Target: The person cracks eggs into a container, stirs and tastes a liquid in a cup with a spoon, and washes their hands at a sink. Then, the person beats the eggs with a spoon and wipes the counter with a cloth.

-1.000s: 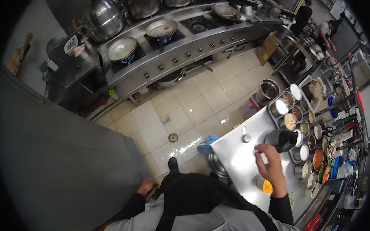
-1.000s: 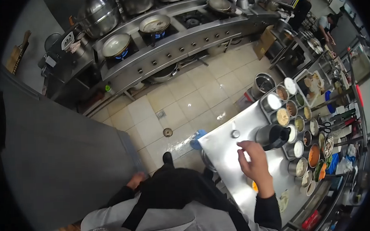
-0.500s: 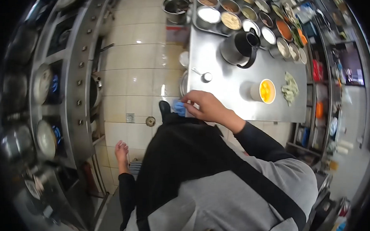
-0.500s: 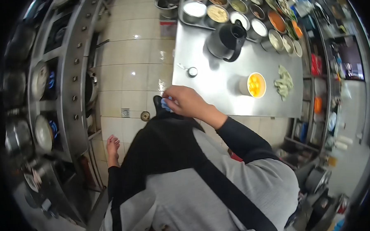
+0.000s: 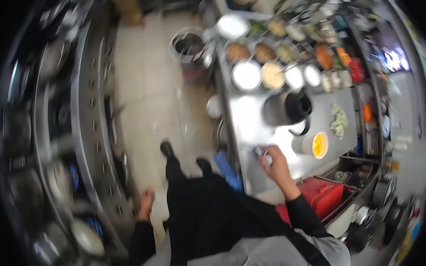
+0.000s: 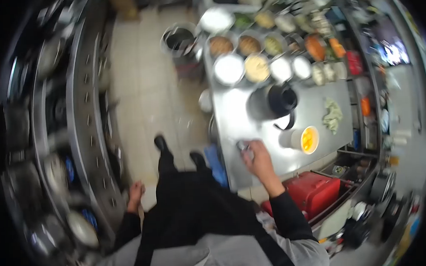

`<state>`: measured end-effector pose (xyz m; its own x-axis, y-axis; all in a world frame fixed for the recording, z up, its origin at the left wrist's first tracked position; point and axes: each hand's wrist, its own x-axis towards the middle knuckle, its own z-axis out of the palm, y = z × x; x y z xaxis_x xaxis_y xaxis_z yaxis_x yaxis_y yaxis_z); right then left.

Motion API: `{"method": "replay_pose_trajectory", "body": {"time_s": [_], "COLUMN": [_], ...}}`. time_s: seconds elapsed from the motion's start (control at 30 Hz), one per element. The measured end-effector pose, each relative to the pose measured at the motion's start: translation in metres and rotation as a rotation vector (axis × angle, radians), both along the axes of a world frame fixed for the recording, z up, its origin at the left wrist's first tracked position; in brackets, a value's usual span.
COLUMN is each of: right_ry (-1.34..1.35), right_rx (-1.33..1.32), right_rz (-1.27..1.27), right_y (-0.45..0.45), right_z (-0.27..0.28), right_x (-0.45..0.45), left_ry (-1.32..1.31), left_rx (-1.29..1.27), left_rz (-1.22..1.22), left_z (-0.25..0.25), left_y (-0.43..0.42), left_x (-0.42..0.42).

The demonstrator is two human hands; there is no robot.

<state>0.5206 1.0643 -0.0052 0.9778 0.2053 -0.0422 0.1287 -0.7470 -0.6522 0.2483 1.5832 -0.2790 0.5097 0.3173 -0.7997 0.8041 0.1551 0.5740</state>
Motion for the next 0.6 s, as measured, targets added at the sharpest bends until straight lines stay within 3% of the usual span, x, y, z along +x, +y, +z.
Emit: {"method": "replay_pose_trajectory", "body": {"time_s": [0.07,0.13,0.23,0.27,0.33,0.4,0.47,0.5,0.57,0.6], "right_ry": [-0.001,-0.167,-0.206,-0.173,-0.289,0.017,-0.033,-0.097,-0.236,-0.311], "right_rx": [0.075,-0.106,-0.323,-0.381,-0.521,-0.432,-0.395,-0.319,-0.259,-0.217], "right_rz": [-0.098,-0.067,-0.137,-0.173,-0.237,-0.457,-0.582,-0.641,-0.632,-0.598], "right_y": [0.030,0.052,0.067,0.071,0.067,0.102,0.116,0.121,0.132,0.142], "right_z": [0.039,0.039,-0.018,-0.040,-0.084,-0.036,-0.038,-0.040,-0.045,-0.050], "right_x": [0.024,0.043,0.043,0.028,0.026,0.041,0.050,0.049,0.052,0.063], "left_ry": [-0.011,-0.002,-0.237,-0.333,-0.446,-0.515,-0.368,-0.157,-0.036,-0.049], "left_rx": [-0.060,-0.069,-0.147,-0.186,-0.254,-0.459,-0.746,-0.966,-1.076,-1.040], "left_rz": [0.072,-0.001,-0.126,-0.180,-0.370,-0.455,-0.600,-0.509,-0.319,-0.350], "left_z": [-0.004,0.014,0.045,0.034,0.086,0.136,0.168,0.186,0.164,0.155], "left_y": [0.017,0.027,0.014,0.011,-0.022,-0.067,-0.116,-0.146,-0.213,-0.234], "left_x": [0.069,0.130,0.230,0.260,0.324,0.371,0.407,0.417,0.437,0.446]}}
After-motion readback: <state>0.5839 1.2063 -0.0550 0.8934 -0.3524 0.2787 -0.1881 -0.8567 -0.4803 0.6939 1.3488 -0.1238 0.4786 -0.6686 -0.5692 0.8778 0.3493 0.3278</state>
